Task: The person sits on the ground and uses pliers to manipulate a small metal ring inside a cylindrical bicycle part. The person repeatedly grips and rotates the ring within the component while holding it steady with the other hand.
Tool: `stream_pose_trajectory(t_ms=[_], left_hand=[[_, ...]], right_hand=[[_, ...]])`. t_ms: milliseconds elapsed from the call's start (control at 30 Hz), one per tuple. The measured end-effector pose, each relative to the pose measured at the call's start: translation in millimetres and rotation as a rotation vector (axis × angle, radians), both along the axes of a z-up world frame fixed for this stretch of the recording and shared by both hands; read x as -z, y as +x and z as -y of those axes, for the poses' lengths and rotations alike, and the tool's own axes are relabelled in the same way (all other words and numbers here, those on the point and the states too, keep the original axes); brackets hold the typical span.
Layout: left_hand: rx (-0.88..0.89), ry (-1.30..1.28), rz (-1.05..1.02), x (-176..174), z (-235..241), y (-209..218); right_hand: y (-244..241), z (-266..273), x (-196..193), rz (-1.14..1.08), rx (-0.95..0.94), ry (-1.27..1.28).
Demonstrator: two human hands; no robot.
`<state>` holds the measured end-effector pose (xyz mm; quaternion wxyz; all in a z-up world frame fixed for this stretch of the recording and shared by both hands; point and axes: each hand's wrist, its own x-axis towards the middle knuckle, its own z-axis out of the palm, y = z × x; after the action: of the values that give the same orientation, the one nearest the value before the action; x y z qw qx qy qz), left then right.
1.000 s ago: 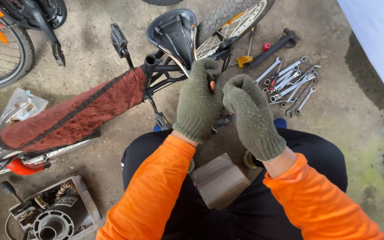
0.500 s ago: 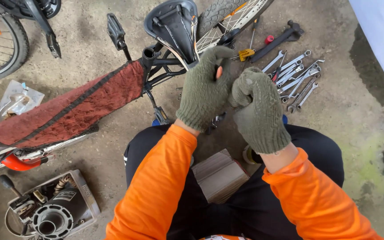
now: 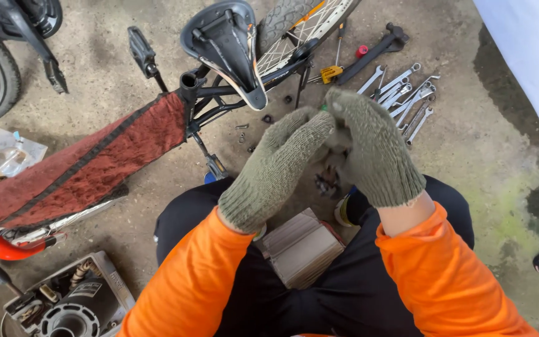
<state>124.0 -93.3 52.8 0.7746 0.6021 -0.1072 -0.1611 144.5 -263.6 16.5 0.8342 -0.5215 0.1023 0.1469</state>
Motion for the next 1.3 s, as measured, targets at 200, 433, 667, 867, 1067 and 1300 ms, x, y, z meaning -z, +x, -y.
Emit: stream_pose_trajectory(t_ms=[200, 433, 667, 867, 1067, 1300], left_hand=[[-0.17, -0.302, -0.571, -6.2, 7.2, -9.3], [-0.266, -0.3, -0.627, 11.5, 9.4, -0.9], [-0.222, -0.307, -0.628, 11.5, 13.8, -9.5], [-0.001, -0.295, -0.57, -11.2, -1.3, -20.7], [0.008, -0.177, -0.571, -9.6, -3.9, -22.3], [-0.127, -0.191, -0.559, -0.7, 8.9, -26.6]], right_hand=[[-10.8, -2.6, -32.2, -0.06, -0.24, 0.193], [-17.7, -2.2, -35.5, -0.147, -0.145, 0.331], [-20.0, 19.7, 24.3, -0.167, -0.203, 0.503], [-33.3, 18.1, -20.5, -0.23, -0.287, 0.595], [-40.6, 15.0, -24.5, -0.27, -0.211, 0.496], [-39.1, 17.8, -15.1, -0.021, -0.169, 0.312]])
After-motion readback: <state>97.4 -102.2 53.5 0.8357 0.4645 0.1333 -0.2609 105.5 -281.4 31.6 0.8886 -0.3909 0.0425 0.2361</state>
